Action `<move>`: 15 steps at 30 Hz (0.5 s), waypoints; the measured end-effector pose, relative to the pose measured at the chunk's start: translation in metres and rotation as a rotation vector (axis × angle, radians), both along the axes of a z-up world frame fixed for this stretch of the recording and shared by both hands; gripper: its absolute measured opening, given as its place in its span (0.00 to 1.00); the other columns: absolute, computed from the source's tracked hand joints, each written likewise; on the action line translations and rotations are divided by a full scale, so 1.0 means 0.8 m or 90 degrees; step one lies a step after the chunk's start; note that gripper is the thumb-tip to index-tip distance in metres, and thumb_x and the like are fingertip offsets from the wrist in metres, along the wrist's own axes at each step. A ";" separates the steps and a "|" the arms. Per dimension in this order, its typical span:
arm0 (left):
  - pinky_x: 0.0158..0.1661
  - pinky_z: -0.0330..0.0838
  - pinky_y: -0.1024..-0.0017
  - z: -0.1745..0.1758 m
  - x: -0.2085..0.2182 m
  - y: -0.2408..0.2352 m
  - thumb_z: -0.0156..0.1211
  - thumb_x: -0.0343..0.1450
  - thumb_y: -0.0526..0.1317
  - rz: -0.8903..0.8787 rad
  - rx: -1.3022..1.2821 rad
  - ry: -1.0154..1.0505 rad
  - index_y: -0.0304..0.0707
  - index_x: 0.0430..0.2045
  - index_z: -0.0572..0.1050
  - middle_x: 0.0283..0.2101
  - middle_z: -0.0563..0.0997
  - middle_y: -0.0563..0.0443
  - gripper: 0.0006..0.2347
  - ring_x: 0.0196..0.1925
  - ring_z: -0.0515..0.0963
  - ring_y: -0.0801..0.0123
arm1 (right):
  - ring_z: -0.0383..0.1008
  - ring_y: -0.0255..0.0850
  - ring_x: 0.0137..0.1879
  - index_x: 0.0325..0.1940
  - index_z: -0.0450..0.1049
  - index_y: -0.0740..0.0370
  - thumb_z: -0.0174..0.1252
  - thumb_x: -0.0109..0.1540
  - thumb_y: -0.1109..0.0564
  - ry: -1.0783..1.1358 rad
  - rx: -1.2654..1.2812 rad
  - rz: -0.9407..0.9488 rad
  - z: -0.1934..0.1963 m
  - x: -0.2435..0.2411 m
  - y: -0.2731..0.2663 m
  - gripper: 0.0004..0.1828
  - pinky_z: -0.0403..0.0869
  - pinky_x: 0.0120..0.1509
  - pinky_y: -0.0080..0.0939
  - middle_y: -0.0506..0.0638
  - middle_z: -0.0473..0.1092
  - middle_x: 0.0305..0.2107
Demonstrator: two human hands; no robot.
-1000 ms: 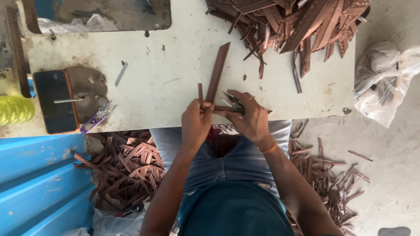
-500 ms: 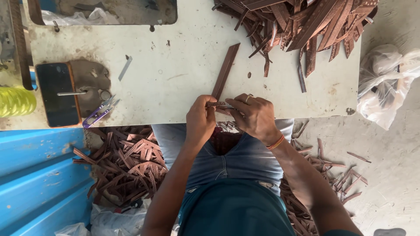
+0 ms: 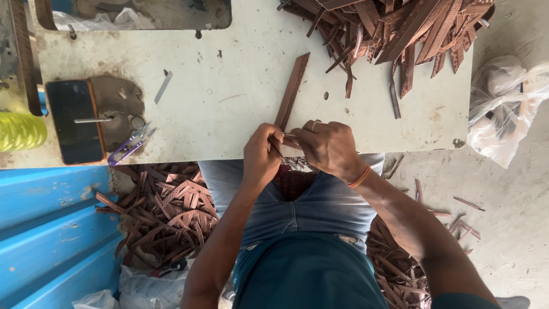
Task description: Trimming the ends of leather strips using a small blade at a workbench.
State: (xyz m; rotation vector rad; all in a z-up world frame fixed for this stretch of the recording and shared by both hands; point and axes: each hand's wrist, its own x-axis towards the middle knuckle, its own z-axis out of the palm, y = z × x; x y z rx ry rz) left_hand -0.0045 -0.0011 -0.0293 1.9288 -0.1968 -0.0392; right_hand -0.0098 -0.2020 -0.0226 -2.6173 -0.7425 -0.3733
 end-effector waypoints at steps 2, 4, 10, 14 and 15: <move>0.36 0.75 0.72 -0.009 0.000 0.006 0.52 0.70 0.21 -0.030 -0.088 0.005 0.35 0.35 0.70 0.35 0.80 0.47 0.08 0.34 0.80 0.68 | 0.59 0.30 0.16 0.44 0.85 0.54 0.60 0.68 0.52 0.034 0.070 -0.023 -0.014 -0.003 0.000 0.09 0.58 0.16 0.34 0.43 0.77 0.26; 0.38 0.75 0.72 -0.009 0.002 0.015 0.50 0.70 0.21 -0.038 -0.128 0.023 0.35 0.35 0.69 0.36 0.80 0.47 0.09 0.36 0.80 0.68 | 0.59 0.30 0.15 0.44 0.84 0.54 0.60 0.68 0.52 0.056 0.094 -0.039 -0.008 -0.008 0.004 0.09 0.58 0.16 0.35 0.43 0.76 0.24; 0.38 0.74 0.71 0.007 0.006 0.011 0.50 0.70 0.21 -0.031 -0.082 0.037 0.34 0.36 0.70 0.36 0.80 0.47 0.08 0.36 0.81 0.67 | 0.64 0.32 0.18 0.45 0.83 0.57 0.63 0.66 0.50 0.076 0.138 -0.087 0.031 -0.015 0.009 0.10 0.63 0.21 0.37 0.45 0.73 0.23; 0.37 0.74 0.70 0.010 0.002 0.009 0.50 0.69 0.21 -0.027 -0.049 0.013 0.34 0.37 0.71 0.36 0.80 0.46 0.09 0.36 0.81 0.65 | 0.68 0.34 0.21 0.46 0.83 0.57 0.64 0.65 0.52 0.072 0.139 -0.087 0.038 -0.013 0.010 0.09 0.66 0.22 0.38 0.46 0.75 0.26; 0.37 0.74 0.70 0.009 0.002 0.009 0.50 0.69 0.21 -0.028 -0.048 0.013 0.34 0.37 0.71 0.36 0.80 0.46 0.09 0.36 0.81 0.65 | 0.68 0.34 0.21 0.46 0.83 0.57 0.64 0.65 0.52 0.072 0.140 -0.088 0.038 -0.011 0.010 0.09 0.66 0.22 0.38 0.46 0.75 0.26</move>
